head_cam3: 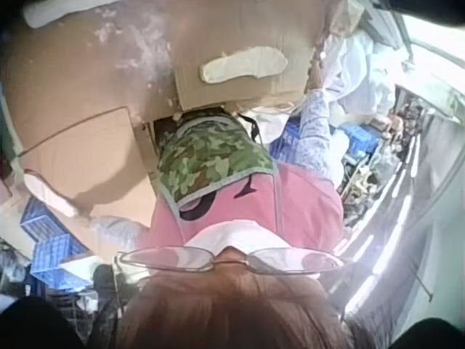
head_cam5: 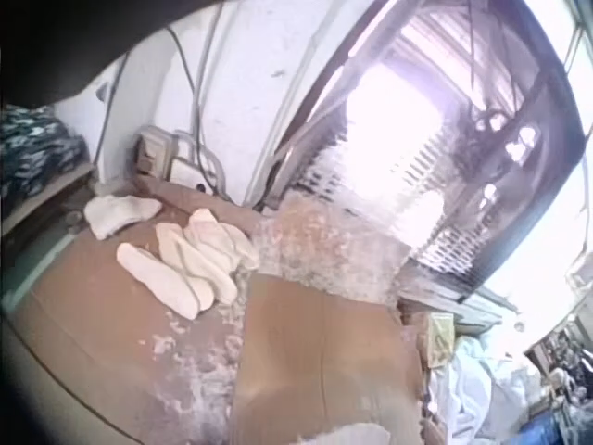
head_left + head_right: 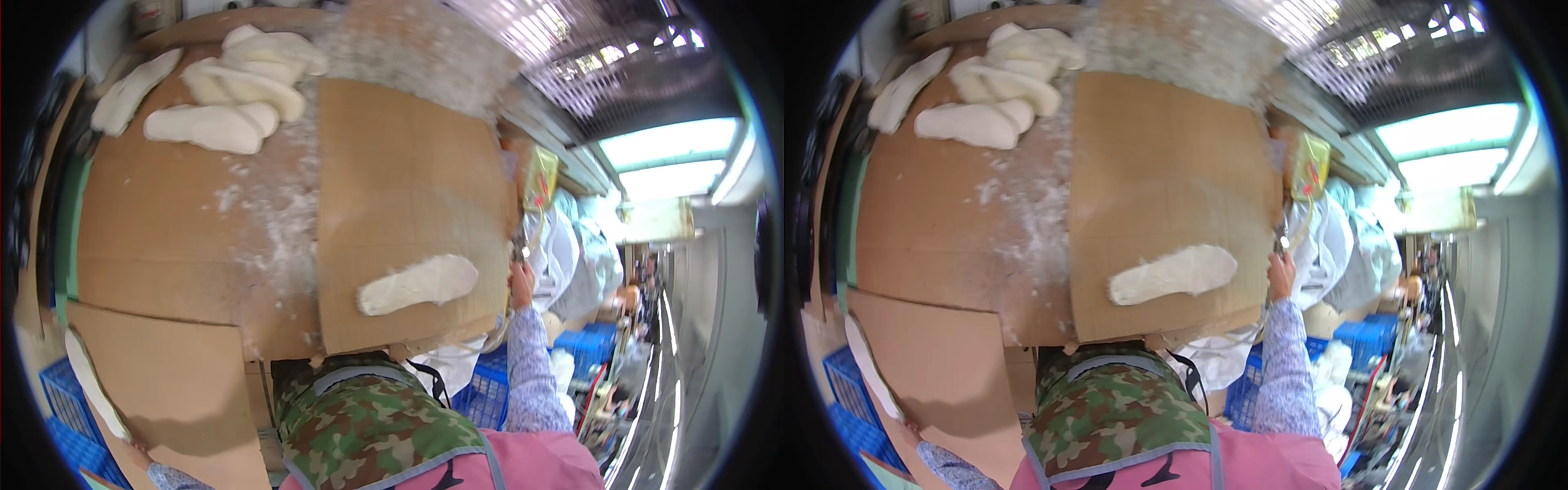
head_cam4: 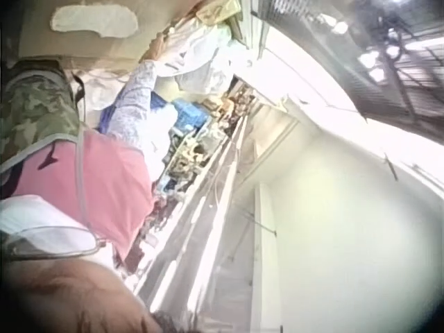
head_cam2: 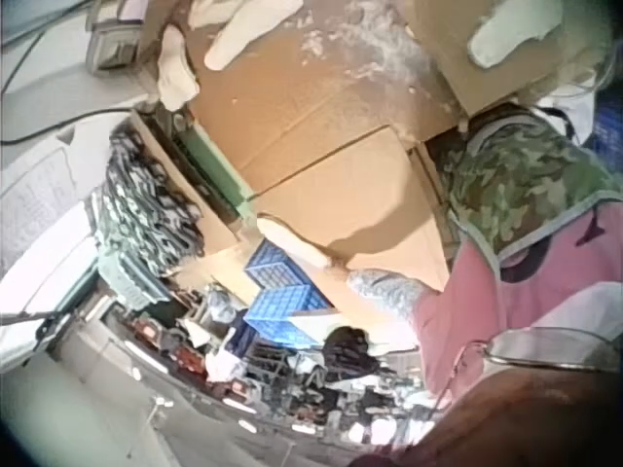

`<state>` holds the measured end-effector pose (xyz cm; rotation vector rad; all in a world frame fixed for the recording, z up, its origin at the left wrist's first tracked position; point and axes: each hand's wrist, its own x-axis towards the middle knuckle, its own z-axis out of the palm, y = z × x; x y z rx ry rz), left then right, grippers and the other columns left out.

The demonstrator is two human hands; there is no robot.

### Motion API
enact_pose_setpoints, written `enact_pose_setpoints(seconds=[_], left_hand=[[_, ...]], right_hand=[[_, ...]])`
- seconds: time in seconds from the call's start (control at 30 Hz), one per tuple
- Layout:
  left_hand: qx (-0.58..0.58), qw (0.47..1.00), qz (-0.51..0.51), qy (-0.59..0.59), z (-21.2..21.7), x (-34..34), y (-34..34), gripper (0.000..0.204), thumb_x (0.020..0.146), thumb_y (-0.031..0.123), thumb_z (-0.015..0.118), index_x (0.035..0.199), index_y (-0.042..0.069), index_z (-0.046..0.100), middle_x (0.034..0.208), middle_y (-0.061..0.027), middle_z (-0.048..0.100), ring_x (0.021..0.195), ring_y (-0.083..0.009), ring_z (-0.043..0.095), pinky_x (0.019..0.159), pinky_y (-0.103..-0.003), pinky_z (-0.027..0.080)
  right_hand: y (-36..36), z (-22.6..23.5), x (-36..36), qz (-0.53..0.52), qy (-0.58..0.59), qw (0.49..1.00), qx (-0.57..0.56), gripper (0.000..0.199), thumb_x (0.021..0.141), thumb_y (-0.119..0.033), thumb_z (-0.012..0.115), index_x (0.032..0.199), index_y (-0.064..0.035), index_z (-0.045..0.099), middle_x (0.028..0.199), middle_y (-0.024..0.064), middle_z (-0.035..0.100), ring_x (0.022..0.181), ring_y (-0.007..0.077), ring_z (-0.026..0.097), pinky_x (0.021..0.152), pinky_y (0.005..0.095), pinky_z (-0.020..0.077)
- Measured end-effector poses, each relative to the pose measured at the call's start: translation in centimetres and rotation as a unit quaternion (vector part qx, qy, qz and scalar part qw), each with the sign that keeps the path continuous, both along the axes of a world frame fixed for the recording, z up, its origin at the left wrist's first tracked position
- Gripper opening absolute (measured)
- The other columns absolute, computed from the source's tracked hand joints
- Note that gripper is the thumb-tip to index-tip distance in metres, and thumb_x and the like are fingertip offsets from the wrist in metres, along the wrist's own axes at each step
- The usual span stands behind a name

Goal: The recorder is applying adhesive to shoe insoles using a pneumatic spray gun at a workstation.

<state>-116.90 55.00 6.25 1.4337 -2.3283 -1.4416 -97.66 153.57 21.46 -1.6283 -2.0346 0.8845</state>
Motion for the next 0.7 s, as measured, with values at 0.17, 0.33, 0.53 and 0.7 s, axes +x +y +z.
enact_pose_setpoints(seconds=[0.17, 0.33, 0.53, 0.7], left_hand=[[0.098, 0.982, -0.163, -0.007, 4.9, -8.3, 4.6, 0.037, 0.097, 0.031, 0.048, 0.124, 0.007, 0.056, 0.089, -0.0066, 0.064, 0.071, -0.0231, 0.061, 0.060, -0.037, 0.053], [0.170, 0.968, -0.181, -0.034, 6.6, -0.7, 4.5, 0.033, 0.097, 0.031, 0.048, 0.118, 0.007, 0.057, 0.085, -0.0061, 0.063, 0.069, -0.0229, 0.061, 0.057, -0.036, 0.052], [0.118, 0.992, 0.015, 0.033, 3.1, 0.0, -0.9, 0.030, 0.096, 0.030, 0.049, 0.111, 0.007, 0.059, 0.081, -0.0055, 0.061, 0.067, -0.0226, 0.060, 0.054, -0.036, 0.052], [-0.175, 0.984, 0.020, -0.040, -1.9, 6.4, 1.2, 0.042, 0.100, 0.026, 0.041, 0.126, -0.005, 0.052, 0.118, -0.0274, 0.060, 0.107, -0.0408, 0.059, 0.092, -0.047, 0.046]], right_hand=[[5.2, -4.0, -1.9, 0.033, -0.059, 0.990, 0.126, 0.038, 0.090, -0.036, 0.058, 0.102, -0.0003, 0.063, 0.084, 0.0158, 0.059, 0.076, 0.0241, 0.060, 0.068, 0.0379, 0.0477], [5.5, -10.0, -2.8, 0.226, -0.247, 0.860, 0.386, 0.030, 0.092, -0.024, 0.050, 0.111, -0.0051, 0.065, 0.111, 0.0300, 0.058, 0.106, 0.0473, 0.053, 0.094, 0.0488, 0.0424], [7.2, -10.9, 0.2, 0.292, -0.447, 0.754, 0.382, 0.023, 0.081, -0.023, 0.064, 0.100, -0.0116, 0.068, 0.120, 0.0220, 0.062, 0.113, 0.0400, 0.056, 0.098, 0.0485, 0.0437], [-2.4, -7.0, -14.1, 0.341, -0.010, 0.932, 0.122, 0.040, 0.091, -0.011, 0.061, 0.130, -0.0021, 0.055, 0.125, 0.0143, 0.059, 0.105, 0.0237, 0.060, 0.090, 0.0333, 0.0496]])
